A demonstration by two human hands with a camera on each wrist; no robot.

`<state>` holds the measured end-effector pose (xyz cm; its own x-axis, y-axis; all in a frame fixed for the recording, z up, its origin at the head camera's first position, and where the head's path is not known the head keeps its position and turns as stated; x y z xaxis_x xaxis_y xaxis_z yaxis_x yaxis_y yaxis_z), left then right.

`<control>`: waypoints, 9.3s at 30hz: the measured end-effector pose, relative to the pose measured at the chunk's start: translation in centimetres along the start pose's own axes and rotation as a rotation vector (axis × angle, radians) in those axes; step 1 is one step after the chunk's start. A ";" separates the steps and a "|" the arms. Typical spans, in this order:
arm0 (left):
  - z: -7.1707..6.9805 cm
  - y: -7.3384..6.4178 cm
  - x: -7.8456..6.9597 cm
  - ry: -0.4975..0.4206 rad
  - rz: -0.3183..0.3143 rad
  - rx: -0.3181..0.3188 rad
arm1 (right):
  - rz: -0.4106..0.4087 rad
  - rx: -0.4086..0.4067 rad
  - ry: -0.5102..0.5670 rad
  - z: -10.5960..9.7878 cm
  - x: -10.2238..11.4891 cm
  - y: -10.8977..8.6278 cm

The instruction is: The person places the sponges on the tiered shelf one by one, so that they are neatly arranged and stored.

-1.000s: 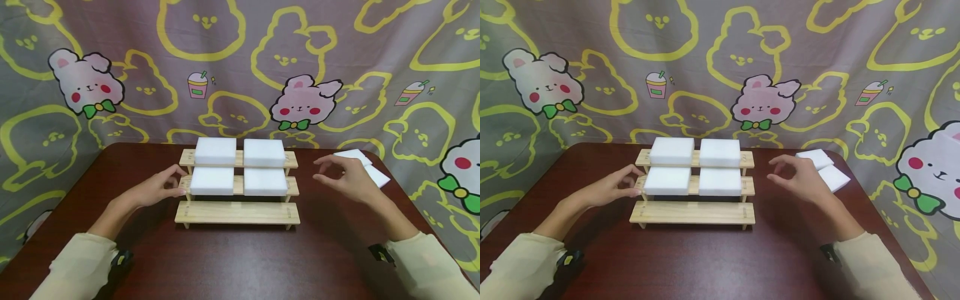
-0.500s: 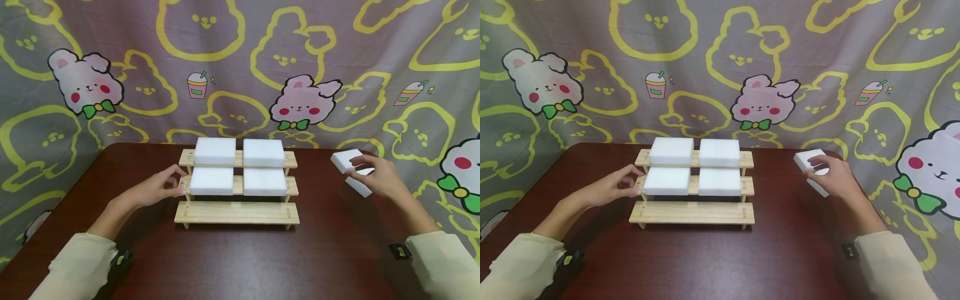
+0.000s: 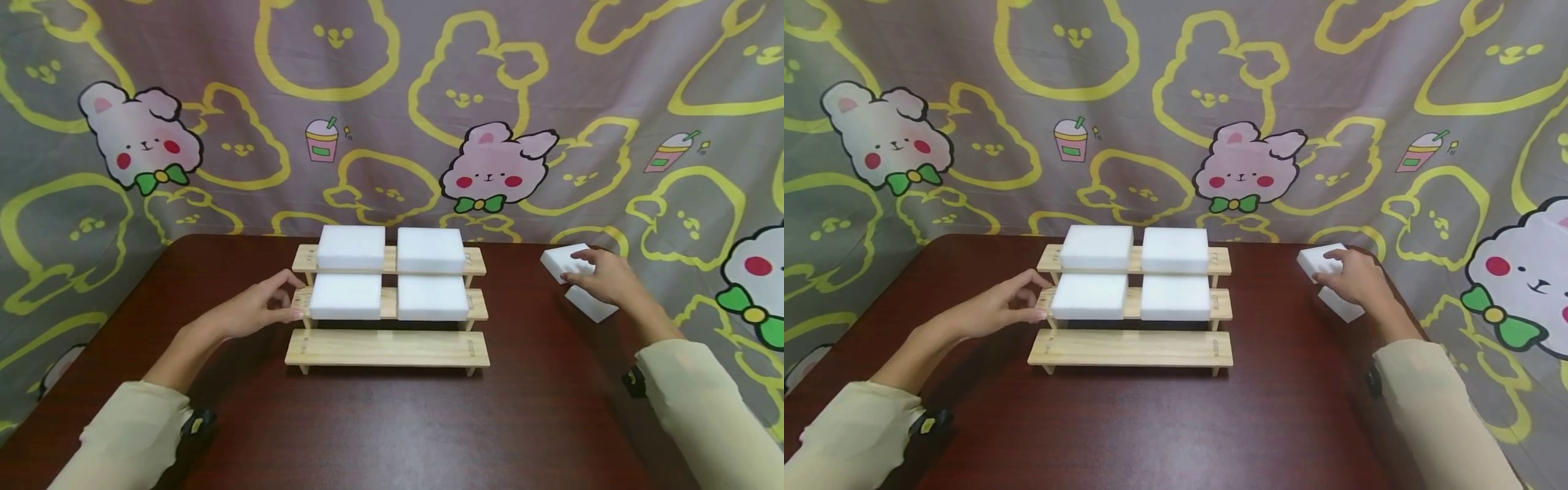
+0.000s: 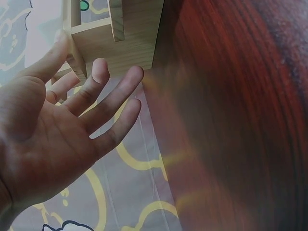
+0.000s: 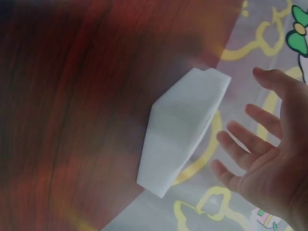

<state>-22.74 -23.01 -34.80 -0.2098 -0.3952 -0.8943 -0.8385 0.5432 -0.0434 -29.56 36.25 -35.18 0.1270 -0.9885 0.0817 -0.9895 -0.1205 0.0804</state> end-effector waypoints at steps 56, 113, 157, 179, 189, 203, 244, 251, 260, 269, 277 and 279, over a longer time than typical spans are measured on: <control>0.0 0.0 0.0 0.008 -0.010 -0.002 | -0.372 0.160 -0.014 0.8 7.6 0.0; 0.0 -0.1 -0.1 -0.019 0.009 0.006 | -0.460 0.138 0.169 -3.3 6.8 -6.8; 0.1 0.1 0.3 -0.016 -0.008 0.003 | -0.744 0.225 0.397 -1.8 12.0 -8.2; 0.0 0.0 0.0 -0.017 -0.036 0.002 | -0.791 0.054 0.329 -2.0 16.0 -9.2; 0.1 -0.1 0.1 -0.011 -0.012 0.008 | -0.817 0.039 0.349 -1.0 17.9 -9.2; 0.0 -0.1 -0.3 -0.011 -0.017 0.004 | -0.728 0.001 0.289 -1.3 19.8 -9.8; 0.0 -0.2 0.0 -0.011 -0.039 -0.003 | -0.753 -0.146 0.268 1.3 27.2 -10.3; 0.1 -0.2 0.0 -0.016 -0.046 0.001 | -0.769 -0.165 0.243 1.3 28.5 -10.1; 0.0 -0.1 0.1 -0.009 -0.028 0.002 | -0.775 -0.185 0.209 1.5 29.9 -9.7; 0.0 -0.1 0.1 -0.008 -0.037 0.000 | -0.763 -0.163 0.159 1.6 30.8 -9.4; 0.1 -0.1 0.1 -0.009 -0.035 -0.001 | -0.775 -0.133 0.049 1.5 30.8 -9.7; 0.1 -0.1 0.1 -0.011 -0.033 -0.001 | -0.772 -0.103 0.031 1.4 30.8 -9.8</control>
<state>-22.66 -23.05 -34.90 -0.1764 -0.4051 -0.8971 -0.8452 0.5295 -0.0729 -16.02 6.83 -34.81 0.7804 -0.6252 -0.0074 -0.6090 -0.7628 0.2174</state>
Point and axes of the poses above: each hand's wrist, its own y-axis towards the middle knuckle, its own z-axis out of the palm, x = y × z, the point moved 3 cm from there along y, towards the middle knuckle, and after that the axes turned 13 degrees about -y, right-handed, at the moved point
